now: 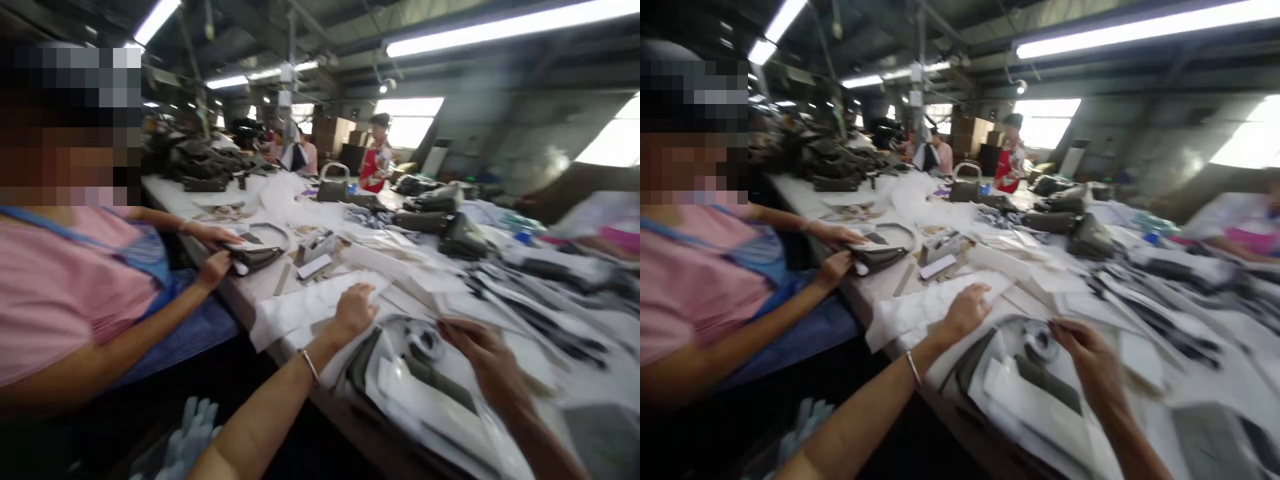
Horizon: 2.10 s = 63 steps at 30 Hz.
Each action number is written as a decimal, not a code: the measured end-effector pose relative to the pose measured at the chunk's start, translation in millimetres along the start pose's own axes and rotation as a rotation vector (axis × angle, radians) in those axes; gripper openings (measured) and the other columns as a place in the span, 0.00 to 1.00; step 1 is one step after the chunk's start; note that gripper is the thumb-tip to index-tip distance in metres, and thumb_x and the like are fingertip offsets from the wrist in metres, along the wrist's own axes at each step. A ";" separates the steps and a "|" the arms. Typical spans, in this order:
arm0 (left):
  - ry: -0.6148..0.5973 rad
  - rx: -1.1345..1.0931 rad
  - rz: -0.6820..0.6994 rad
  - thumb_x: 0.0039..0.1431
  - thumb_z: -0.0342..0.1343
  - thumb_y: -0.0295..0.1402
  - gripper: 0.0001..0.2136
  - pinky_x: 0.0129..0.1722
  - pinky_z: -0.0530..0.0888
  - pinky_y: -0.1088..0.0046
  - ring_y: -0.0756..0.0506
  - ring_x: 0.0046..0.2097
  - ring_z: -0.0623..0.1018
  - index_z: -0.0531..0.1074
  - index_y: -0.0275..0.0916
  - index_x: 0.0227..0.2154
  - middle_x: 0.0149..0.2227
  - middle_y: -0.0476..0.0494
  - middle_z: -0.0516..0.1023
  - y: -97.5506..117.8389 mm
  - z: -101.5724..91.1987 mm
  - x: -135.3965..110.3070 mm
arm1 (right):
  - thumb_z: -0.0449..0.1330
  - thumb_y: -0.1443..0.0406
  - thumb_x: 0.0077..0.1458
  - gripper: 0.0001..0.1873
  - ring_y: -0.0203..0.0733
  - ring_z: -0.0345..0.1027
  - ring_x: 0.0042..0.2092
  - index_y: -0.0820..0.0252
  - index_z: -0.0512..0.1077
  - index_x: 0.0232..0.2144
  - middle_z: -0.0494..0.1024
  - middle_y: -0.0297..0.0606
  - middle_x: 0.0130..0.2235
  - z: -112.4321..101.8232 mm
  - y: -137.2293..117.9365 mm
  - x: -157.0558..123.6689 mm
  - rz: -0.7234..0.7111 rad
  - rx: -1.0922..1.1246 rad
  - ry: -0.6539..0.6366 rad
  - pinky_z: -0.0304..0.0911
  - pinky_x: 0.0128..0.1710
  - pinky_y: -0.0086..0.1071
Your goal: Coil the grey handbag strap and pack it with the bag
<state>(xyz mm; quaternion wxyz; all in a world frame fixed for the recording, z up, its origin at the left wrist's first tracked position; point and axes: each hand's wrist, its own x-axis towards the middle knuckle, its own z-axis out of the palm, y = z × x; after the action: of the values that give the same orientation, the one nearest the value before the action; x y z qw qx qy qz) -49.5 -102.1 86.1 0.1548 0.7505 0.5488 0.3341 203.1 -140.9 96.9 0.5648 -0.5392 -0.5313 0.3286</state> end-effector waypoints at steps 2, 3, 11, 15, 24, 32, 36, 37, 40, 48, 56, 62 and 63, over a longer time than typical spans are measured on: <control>-0.094 -0.042 0.037 0.59 0.54 0.30 0.21 0.62 0.65 0.62 0.40 0.59 0.71 0.68 0.35 0.56 0.57 0.35 0.73 3.3 11.4 20.0 | 0.74 0.50 0.36 0.23 0.51 0.76 0.39 0.58 0.78 0.30 0.82 0.42 0.34 3.1 -2.6 2.0 0.069 0.111 0.003 0.72 0.44 0.44; -0.140 -0.051 0.055 0.59 0.54 0.30 0.21 0.61 0.66 0.62 0.39 0.58 0.72 0.69 0.34 0.56 0.57 0.34 0.73 4.4 19.1 29.5 | 0.75 0.50 0.35 0.23 0.50 0.76 0.39 0.58 0.77 0.29 0.81 0.41 0.33 3.7 -0.8 4.3 0.087 0.138 0.028 0.72 0.45 0.45; -0.390 0.081 0.093 0.53 0.62 0.38 0.26 0.57 0.70 0.66 0.39 0.57 0.74 0.69 0.38 0.55 0.56 0.37 0.74 31.8 69.6 69.1 | 0.73 0.50 0.40 0.21 0.50 0.75 0.39 0.58 0.78 0.30 0.81 0.40 0.34 -4.6 25.7 -1.8 0.118 0.076 0.009 0.71 0.44 0.43; -0.464 0.167 0.049 0.49 0.64 0.44 0.22 0.49 0.74 0.62 0.35 0.51 0.77 0.74 0.39 0.46 0.48 0.36 0.78 45.7 87.3 76.3 | 0.73 0.50 0.41 0.21 0.51 0.74 0.40 0.57 0.79 0.32 0.81 0.40 0.35 -7.8 34.6 1.4 0.093 0.014 0.010 0.70 0.43 0.43; -0.424 0.260 0.026 0.56 0.58 0.35 0.14 0.48 0.74 0.63 0.37 0.51 0.77 0.74 0.38 0.45 0.46 0.34 0.78 45.7 117.3 73.6 | 0.73 0.50 0.40 0.22 0.50 0.73 0.43 0.58 0.78 0.32 0.81 0.43 0.38 -21.1 22.3 5.7 0.111 0.052 -0.039 0.66 0.47 0.44; -0.321 0.312 0.056 0.62 0.56 0.41 0.18 0.54 0.70 0.62 0.36 0.56 0.73 0.72 0.36 0.51 0.52 0.31 0.74 48.9 87.0 71.0 | 0.71 0.51 0.45 0.19 0.44 0.70 0.35 0.59 0.76 0.30 0.79 0.39 0.32 -23.4 25.3 15.0 0.060 -0.039 -0.160 0.66 0.39 0.39; -0.397 0.361 0.045 0.60 0.58 0.47 0.19 0.45 0.75 0.59 0.33 0.45 0.80 0.78 0.32 0.39 0.40 0.28 0.80 60.3 83.7 61.9 | 0.67 0.51 0.47 0.19 0.45 0.71 0.34 0.59 0.75 0.33 0.79 0.39 0.31 -23.5 29.8 18.3 0.074 -0.093 -0.121 0.66 0.35 0.38; -0.420 0.368 0.046 0.58 0.60 0.47 0.19 0.43 0.75 0.60 0.34 0.44 0.80 0.78 0.32 0.38 0.39 0.28 0.80 63.2 86.2 60.5 | 0.67 0.50 0.47 0.19 0.46 0.71 0.34 0.60 0.75 0.33 0.79 0.39 0.31 -23.6 31.1 18.5 0.078 -0.105 -0.103 0.66 0.34 0.37; -0.464 0.373 0.053 0.54 0.63 0.41 0.16 0.41 0.76 0.64 0.35 0.43 0.81 0.79 0.32 0.38 0.38 0.30 0.81 69.4 96.9 60.2 | 0.66 0.50 0.46 0.19 0.44 0.69 0.31 0.60 0.76 0.32 0.78 0.38 0.28 -24.7 34.0 17.3 0.066 -0.178 -0.039 0.64 0.29 0.34; -0.400 0.311 0.187 0.57 0.59 0.34 0.12 0.52 0.71 0.64 0.38 0.51 0.76 0.77 0.39 0.43 0.47 0.37 0.78 64.8 108.6 75.2 | 0.68 0.49 0.44 0.22 0.45 0.72 0.31 0.61 0.75 0.31 0.79 0.41 0.28 -30.8 27.1 10.5 0.048 -0.071 0.032 0.69 0.31 0.37; -0.423 0.259 0.110 0.51 0.62 0.42 0.27 0.50 0.72 0.66 0.38 0.51 0.76 0.69 0.38 0.54 0.49 0.38 0.77 36.9 109.9 85.2 | 0.70 0.51 0.46 0.19 0.46 0.76 0.36 0.59 0.75 0.31 0.80 0.40 0.32 -25.2 33.0 8.1 0.009 0.022 -0.034 0.71 0.41 0.39; -0.481 0.237 0.086 0.53 0.57 0.36 0.16 0.45 0.74 0.69 0.40 0.48 0.79 0.76 0.41 0.46 0.47 0.40 0.80 35.1 118.1 86.1 | 0.67 0.52 0.49 0.15 0.46 0.75 0.36 0.57 0.76 0.31 0.80 0.38 0.32 -24.3 35.9 8.3 -0.001 -0.174 -0.205 0.70 0.38 0.37; -0.480 0.236 0.089 0.53 0.57 0.36 0.16 0.45 0.74 0.69 0.40 0.48 0.79 0.77 0.41 0.45 0.46 0.39 0.80 36.1 119.1 86.5 | 0.67 0.52 0.49 0.15 0.45 0.74 0.35 0.56 0.76 0.30 0.80 0.37 0.31 -24.8 36.1 8.2 0.010 -0.217 -0.243 0.70 0.37 0.37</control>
<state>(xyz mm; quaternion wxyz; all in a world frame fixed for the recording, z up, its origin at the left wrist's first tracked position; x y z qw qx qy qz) 71.6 -18.5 49.6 0.1772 0.8444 0.4980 0.0868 235.9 -132.3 68.0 0.4333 -0.5558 -0.6255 0.3349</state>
